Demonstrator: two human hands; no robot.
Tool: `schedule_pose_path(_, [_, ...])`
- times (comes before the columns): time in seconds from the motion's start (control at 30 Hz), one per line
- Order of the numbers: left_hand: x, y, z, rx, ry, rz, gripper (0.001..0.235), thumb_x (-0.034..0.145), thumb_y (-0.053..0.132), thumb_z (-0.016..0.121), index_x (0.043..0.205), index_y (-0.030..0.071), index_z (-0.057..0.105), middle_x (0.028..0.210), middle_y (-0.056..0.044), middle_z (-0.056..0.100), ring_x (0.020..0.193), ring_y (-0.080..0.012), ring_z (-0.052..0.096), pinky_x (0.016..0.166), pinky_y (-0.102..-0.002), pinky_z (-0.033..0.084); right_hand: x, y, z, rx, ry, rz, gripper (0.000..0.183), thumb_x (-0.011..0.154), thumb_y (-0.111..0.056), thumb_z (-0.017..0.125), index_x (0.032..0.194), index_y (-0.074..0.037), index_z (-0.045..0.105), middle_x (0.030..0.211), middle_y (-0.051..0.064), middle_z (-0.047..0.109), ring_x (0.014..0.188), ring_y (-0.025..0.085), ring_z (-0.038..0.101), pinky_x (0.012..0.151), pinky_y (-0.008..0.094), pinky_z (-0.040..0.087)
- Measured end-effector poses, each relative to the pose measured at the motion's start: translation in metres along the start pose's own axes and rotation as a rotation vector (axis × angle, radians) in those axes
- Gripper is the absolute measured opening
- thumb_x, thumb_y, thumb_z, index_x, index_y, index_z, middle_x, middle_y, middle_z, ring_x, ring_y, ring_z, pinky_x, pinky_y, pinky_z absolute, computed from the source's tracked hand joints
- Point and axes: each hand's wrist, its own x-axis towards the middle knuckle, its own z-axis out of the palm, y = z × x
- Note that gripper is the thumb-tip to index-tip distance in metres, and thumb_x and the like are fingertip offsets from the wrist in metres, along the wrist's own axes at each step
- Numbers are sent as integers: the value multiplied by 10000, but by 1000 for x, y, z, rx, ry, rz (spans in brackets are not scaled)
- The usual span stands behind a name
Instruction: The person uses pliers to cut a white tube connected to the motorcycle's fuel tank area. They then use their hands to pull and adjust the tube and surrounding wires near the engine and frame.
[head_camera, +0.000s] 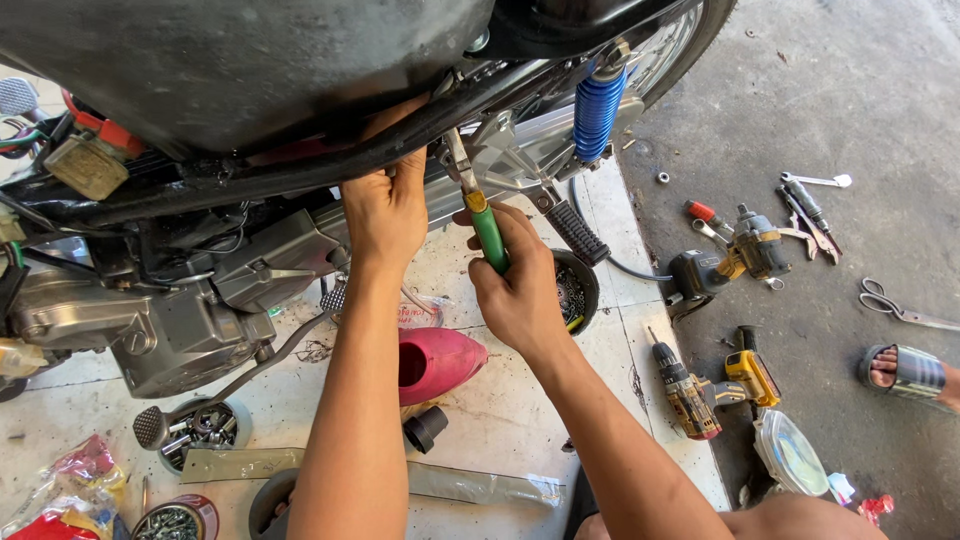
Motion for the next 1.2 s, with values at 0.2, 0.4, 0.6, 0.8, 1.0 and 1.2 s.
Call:
schedule_pose_path(0.2, [-2,-6,2,-20,-12,-27,198,1063,135,623,1083,8,774,1019,-150,751,1085,-313,718,1028,-426,509,-1,11,7,-1,47,-26,377,695,46,504,985,-64,719,1024,158,662,928,362,674,842,431,521])
schedule_pose_path(0.4, [4,0,-1,-91,-64,-39,191,1056,98,624,1106,-7,775,1058,-159,759,1119,-341,703,1064,-464,484,-3,5,20,20,124,-63,270,704,72,511,897,-32,669,1084,213,680,961,417,679,815,479,515])
schedule_pose_path(0.6, [7,-3,-11,-111,-130,-24,192,1040,41,604,1114,-7,775,1073,-189,756,1157,-354,682,1058,-485,492,-10,20,49,127,229,7,324,715,75,516,964,-39,690,1080,198,679,998,394,683,859,438,517])
schedule_pose_path(0.8, [7,-4,-9,-109,-149,-39,153,1024,11,639,1092,-28,770,1034,-204,749,1111,-381,695,1044,-491,498,-7,-1,56,108,228,-8,318,727,83,488,987,-19,642,1160,211,642,1007,416,665,868,469,516])
schedule_pose_path(1.0, [-1,-22,-7,-117,-174,18,214,1069,25,558,1164,-11,746,1096,-168,744,1176,-294,657,1064,-451,466,-54,90,45,-177,258,-99,228,829,30,590,1041,-48,622,1160,184,580,1060,436,636,924,475,517])
schedule_pose_path(1.2, [-8,-21,0,-234,-187,-51,214,1135,122,507,1290,6,597,1266,-127,642,1207,-246,620,1087,-369,505,-207,194,2,-413,14,496,226,881,-58,603,1104,-32,585,1208,165,548,997,393,616,801,481,519])
